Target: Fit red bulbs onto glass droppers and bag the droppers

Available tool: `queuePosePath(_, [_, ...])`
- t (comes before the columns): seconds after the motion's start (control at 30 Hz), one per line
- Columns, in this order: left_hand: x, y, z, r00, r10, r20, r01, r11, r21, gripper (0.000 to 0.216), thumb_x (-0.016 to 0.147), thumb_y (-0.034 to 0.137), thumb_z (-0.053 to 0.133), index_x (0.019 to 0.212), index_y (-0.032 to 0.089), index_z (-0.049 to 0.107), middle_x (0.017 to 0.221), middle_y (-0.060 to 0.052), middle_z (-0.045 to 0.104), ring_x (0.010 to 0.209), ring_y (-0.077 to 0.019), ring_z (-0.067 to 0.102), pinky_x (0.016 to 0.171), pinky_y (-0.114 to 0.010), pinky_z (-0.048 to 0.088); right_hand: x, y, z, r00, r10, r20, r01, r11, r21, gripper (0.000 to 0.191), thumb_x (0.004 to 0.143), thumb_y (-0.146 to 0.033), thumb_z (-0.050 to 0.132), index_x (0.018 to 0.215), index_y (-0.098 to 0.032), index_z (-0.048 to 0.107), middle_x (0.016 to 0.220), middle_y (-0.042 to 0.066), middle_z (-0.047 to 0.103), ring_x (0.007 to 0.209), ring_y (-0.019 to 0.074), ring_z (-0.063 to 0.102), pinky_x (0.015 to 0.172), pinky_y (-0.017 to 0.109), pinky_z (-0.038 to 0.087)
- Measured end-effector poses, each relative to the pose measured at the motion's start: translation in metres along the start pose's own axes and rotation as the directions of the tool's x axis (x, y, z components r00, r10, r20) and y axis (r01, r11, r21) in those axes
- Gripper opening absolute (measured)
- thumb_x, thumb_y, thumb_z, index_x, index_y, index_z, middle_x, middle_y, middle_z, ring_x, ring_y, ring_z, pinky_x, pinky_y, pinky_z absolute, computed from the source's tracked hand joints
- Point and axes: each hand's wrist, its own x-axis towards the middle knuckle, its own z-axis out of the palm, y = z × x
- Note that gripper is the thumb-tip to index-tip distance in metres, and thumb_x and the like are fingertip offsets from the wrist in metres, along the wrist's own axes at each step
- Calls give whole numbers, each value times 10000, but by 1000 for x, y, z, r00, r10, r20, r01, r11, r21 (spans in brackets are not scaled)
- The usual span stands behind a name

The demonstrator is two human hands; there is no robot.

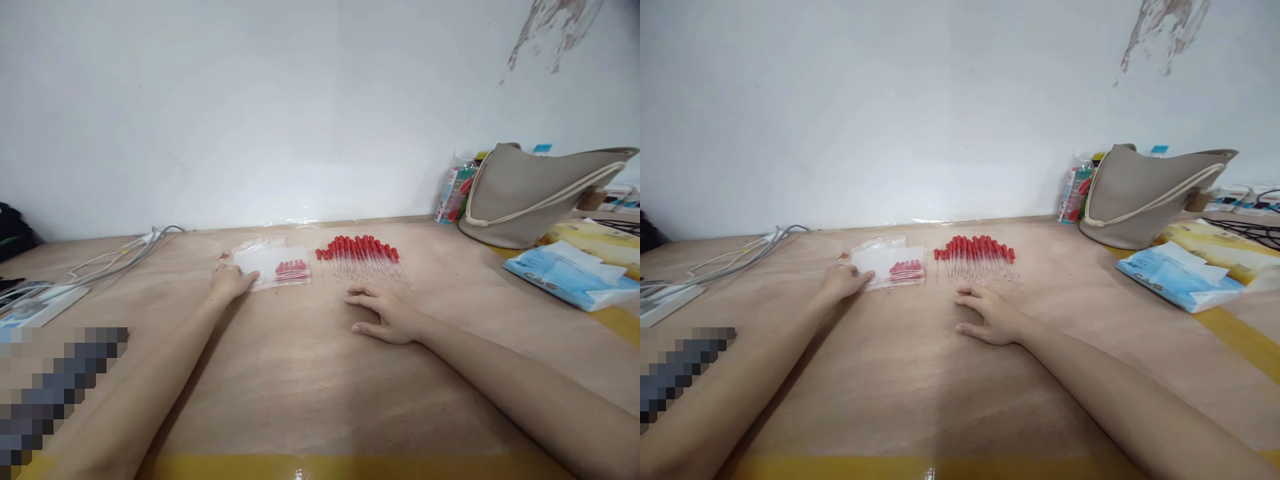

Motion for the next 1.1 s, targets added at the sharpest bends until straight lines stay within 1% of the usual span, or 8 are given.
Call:
queuePosePath(0.27, [-10, -4, -3, 990, 35, -137, -49, 994, -102, 382, 831, 362, 340, 774, 184, 673, 975, -69, 648, 935, -242, 575, 752, -312, 446, 0, 0, 0, 999, -35, -22, 35, 999, -19, 521, 785, -473, 515, 1214, -180, 487, 1268, 139, 430, 1136, 244, 435, 940, 409, 378])
queuePosePath(0.37, [-21, 10, -25, 934, 229, -275, -295, 929, -224, 367, 837, 382, 373, 871, 187, 682, 1102, -60, 604, 1019, -224, 542, 844, -314, 428, 1, -2, -1, 990, -58, -128, 51, 997, -56, 491, 790, -442, 519, 1208, -187, 480, 1232, 129, 460, 1116, 238, 448, 920, 408, 389])
queuePosePath(0.43, [-39, 30, -39, 812, 526, -254, -582, 759, -291, 348, 825, 412, 421, 856, 201, 695, 1074, -61, 614, 997, -214, 554, 871, -324, 423, 2, -4, -1, 957, -55, -285, 29, 995, -95, 415, 813, -387, 498, 1182, -196, 492, 1175, 114, 501, 1075, 229, 473, 896, 409, 396])
queuePosePath(0.57, [-91, 83, -46, 376, 921, -101, -879, 320, -355, 283, 852, 365, 438, 869, 236, 690, 1078, -50, 609, 1067, -197, 508, 949, -368, 361, 0, -13, -3, 812, -98, -575, -8, 984, -178, 265, 834, -254, 452, 1078, -204, 544, 1043, 90, 567, 979, 212, 517, 836, 398, 394])
queuePosePath(0.67, [-120, 109, -31, 280, 954, -106, -908, 227, -352, 271, 847, 361, 457, 993, 238, 649, 1131, -71, 566, 1061, -208, 502, 934, -385, 368, -2, -25, -5, 723, -149, -675, -29, 969, -244, 190, 796, -215, 504, 969, -212, 581, 942, 62, 606, 899, 199, 547, 835, 398, 354])
queuePosePath(0.77, [-132, 112, -15, 369, 908, -197, -877, 271, -396, 420, 813, 398, 503, 1192, 215, 511, 1231, -110, 480, 1134, -239, 443, 948, -407, 364, -1, -35, -8, 746, -143, -650, -40, 965, -259, 133, 768, -239, 547, 885, -210, 603, 874, 41, 628, 825, 181, 563, 845, 396, 327])
queuePosePath(0.93, [-133, 82, -10, 606, 724, -330, -750, 381, -541, 297, 832, 297, 490, 1105, 186, 529, 1101, -90, 545, 1038, -190, 511, 898, -345, 429, 2, -39, -3, 971, -87, -221, 51, 985, -162, 205, 792, -322, 530, 926, -205, 632, 924, 48, 641, 852, 169, 568, 844, 363, 373])
queuePosePath(1.1, [-135, 55, -9, 511, 816, -271, -780, 307, -545, 233, 829, 232, 488, 1029, 189, 599, 1062, -81, 583, 969, -169, 562, 833, -311, 481, 0, -35, 6, 997, -70, 33, 72, 996, -59, 438, 798, -422, 510, 1157, -175, 551, 1194, 103, 541, 1063, 221, 507, 897, 371, 401])
